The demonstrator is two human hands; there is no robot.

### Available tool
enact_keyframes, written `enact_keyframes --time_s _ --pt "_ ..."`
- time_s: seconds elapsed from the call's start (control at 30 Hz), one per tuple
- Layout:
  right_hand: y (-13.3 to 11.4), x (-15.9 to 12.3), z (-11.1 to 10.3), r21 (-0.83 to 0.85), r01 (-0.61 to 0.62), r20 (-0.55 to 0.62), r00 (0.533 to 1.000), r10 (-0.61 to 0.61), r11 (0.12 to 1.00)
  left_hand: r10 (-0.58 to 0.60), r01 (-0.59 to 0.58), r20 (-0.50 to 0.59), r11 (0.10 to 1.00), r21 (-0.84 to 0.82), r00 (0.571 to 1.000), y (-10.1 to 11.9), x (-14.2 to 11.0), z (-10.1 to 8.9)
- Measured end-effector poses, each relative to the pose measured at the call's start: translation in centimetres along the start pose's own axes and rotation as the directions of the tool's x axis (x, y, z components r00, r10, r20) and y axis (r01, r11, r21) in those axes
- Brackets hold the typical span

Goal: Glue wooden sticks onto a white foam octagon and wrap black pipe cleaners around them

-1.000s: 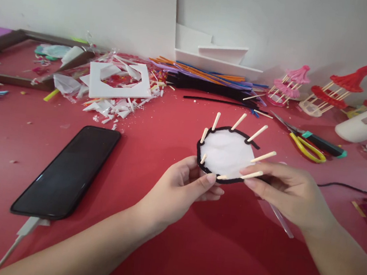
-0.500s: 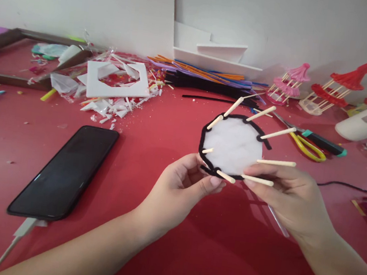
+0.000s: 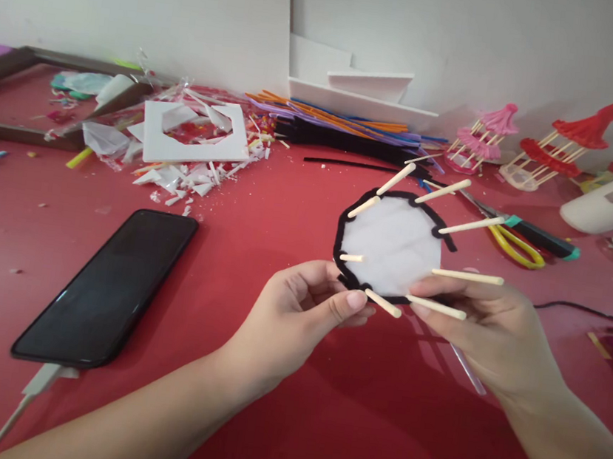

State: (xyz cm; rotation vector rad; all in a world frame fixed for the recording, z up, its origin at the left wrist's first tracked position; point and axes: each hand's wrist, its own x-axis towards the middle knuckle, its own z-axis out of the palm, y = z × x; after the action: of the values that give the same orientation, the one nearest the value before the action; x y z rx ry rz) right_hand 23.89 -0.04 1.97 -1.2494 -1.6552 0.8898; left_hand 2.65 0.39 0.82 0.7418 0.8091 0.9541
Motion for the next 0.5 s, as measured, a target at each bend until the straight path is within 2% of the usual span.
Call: enact_keyframes --time_s 0.13,0.27,0.5 --pt "-0.09 -0.39 0.18 -0.109 0.093 -0.038 0.994 -0.098 0.99 -0.014 0.015 0.009 0.997 -0.075 1.0 0.17 -0.04 0.21" --pt "-0.12 -0.69 0.18 -0.277 0.224 -0.031 0.97 -0.242 0.934 -0.029 0.026 -0.028 0.994 -0.106 0.999 -0.15 -0.12 0.34" --pt "0.0 -0.56 -0.02 -0.287 0.267 0.005 0.961 -0.277 0.92 -0.051 0.054 0.027 0.988 -0.146 0.998 -0.59 -0.26 0.42"
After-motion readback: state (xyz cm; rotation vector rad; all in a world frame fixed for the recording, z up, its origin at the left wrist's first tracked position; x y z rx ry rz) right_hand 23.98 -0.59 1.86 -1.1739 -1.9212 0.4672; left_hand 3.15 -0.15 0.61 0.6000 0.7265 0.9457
